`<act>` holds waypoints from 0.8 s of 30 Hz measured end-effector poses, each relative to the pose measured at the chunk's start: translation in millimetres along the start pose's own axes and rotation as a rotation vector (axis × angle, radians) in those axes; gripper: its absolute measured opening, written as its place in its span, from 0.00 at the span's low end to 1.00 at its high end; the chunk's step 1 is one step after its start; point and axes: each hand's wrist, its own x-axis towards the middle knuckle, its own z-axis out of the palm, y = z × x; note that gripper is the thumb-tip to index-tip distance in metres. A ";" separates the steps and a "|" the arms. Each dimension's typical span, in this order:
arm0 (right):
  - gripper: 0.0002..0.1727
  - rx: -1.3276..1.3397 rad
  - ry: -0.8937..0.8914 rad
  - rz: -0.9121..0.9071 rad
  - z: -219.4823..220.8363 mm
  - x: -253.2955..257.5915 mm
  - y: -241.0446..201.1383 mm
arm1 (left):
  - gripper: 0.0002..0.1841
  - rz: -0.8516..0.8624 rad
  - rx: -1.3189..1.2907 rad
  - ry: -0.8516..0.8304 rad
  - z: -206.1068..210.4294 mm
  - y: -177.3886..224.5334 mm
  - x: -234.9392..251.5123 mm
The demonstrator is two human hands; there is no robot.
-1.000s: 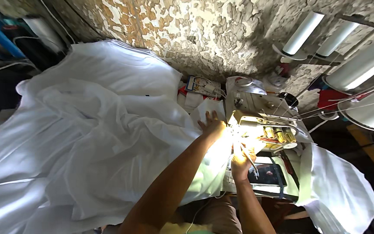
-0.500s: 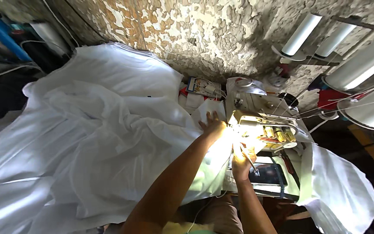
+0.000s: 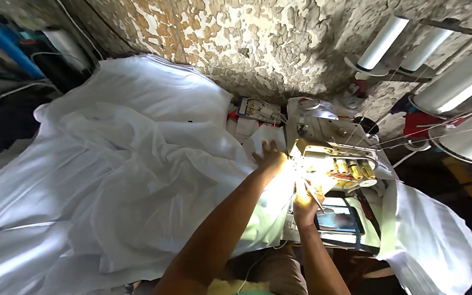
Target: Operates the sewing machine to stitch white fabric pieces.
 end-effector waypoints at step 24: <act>0.09 -0.138 -0.090 -0.103 -7.3 -8.6 3.7 | 0.23 -0.041 0.081 0.051 6.1 -1.7 7.6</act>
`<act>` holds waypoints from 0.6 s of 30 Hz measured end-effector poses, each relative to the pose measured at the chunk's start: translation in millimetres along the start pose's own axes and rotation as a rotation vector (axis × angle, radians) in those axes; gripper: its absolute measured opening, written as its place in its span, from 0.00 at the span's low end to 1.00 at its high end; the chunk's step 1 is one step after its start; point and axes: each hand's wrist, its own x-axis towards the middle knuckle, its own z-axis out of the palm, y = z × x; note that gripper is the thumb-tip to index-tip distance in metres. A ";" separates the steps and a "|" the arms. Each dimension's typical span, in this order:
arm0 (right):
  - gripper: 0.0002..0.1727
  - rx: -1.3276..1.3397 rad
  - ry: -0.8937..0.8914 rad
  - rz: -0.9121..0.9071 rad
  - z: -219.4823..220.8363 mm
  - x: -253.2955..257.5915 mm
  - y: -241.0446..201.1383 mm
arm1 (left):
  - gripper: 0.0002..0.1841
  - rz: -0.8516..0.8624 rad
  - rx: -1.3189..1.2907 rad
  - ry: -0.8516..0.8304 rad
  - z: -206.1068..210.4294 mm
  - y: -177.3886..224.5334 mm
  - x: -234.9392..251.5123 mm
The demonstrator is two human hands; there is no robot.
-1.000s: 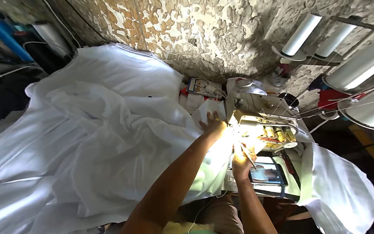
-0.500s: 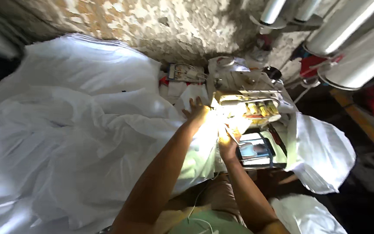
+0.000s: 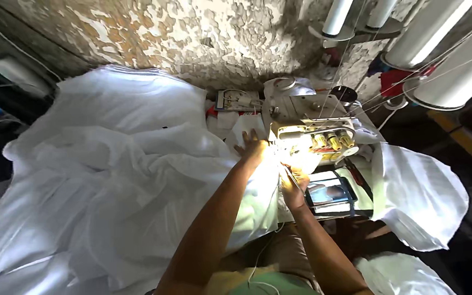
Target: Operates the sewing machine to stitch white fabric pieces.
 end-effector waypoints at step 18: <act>0.11 -0.070 -0.050 -0.034 -2.0 6.7 -3.8 | 0.24 0.009 -0.132 0.017 -1.9 -0.9 -6.7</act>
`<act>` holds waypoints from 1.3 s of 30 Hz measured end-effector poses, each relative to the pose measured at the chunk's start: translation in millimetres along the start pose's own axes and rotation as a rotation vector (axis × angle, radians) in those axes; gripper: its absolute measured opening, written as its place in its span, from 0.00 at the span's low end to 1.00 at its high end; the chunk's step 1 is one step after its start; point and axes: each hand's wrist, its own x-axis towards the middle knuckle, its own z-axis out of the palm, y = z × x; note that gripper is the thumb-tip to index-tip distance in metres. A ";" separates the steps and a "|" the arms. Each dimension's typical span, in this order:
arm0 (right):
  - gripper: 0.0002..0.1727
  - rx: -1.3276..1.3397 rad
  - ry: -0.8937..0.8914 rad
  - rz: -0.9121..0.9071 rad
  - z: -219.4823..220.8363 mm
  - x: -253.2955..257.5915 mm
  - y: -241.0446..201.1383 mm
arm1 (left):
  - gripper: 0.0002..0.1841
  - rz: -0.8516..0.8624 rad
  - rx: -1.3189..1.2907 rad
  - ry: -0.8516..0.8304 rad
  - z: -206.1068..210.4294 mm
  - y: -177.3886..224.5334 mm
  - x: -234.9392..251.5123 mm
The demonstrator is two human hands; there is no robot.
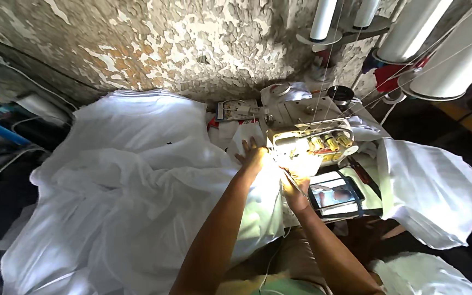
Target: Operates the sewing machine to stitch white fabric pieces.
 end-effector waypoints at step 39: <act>0.03 0.244 0.001 0.403 -3.7 20.3 -10.6 | 0.21 0.190 0.131 -0.057 -20.6 -12.5 13.4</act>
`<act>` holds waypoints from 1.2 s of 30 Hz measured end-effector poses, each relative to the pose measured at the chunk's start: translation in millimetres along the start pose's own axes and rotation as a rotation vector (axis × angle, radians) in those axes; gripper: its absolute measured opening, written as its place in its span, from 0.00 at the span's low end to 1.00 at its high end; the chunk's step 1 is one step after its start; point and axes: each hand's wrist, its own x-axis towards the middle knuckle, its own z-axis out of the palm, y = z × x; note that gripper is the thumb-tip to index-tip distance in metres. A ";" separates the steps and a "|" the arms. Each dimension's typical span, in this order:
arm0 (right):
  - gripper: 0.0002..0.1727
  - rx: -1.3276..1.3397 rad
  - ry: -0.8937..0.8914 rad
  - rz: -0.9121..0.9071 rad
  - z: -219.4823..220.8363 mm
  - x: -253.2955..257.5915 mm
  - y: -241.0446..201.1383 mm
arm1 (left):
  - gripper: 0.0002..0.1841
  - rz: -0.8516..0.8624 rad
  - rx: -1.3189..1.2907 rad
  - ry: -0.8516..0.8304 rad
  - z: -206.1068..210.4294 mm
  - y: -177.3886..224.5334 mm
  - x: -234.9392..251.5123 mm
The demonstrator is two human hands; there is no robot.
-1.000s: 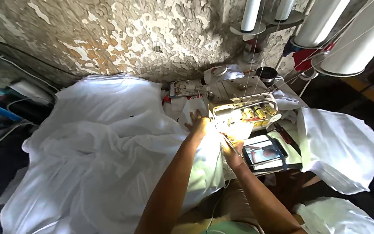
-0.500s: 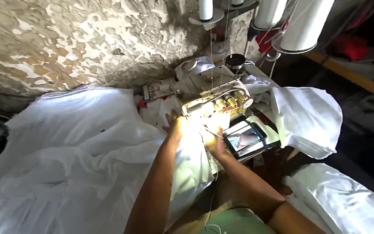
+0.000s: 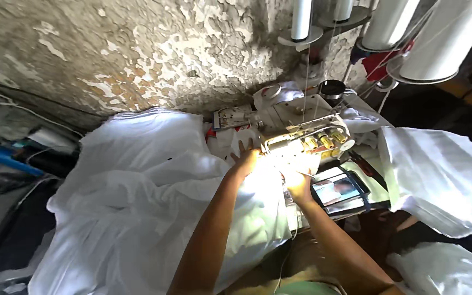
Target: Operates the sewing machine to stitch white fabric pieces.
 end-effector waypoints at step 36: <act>0.13 0.000 0.010 0.091 -2.0 -12.6 -3.8 | 0.20 0.055 -0.336 0.133 28.6 -25.9 8.0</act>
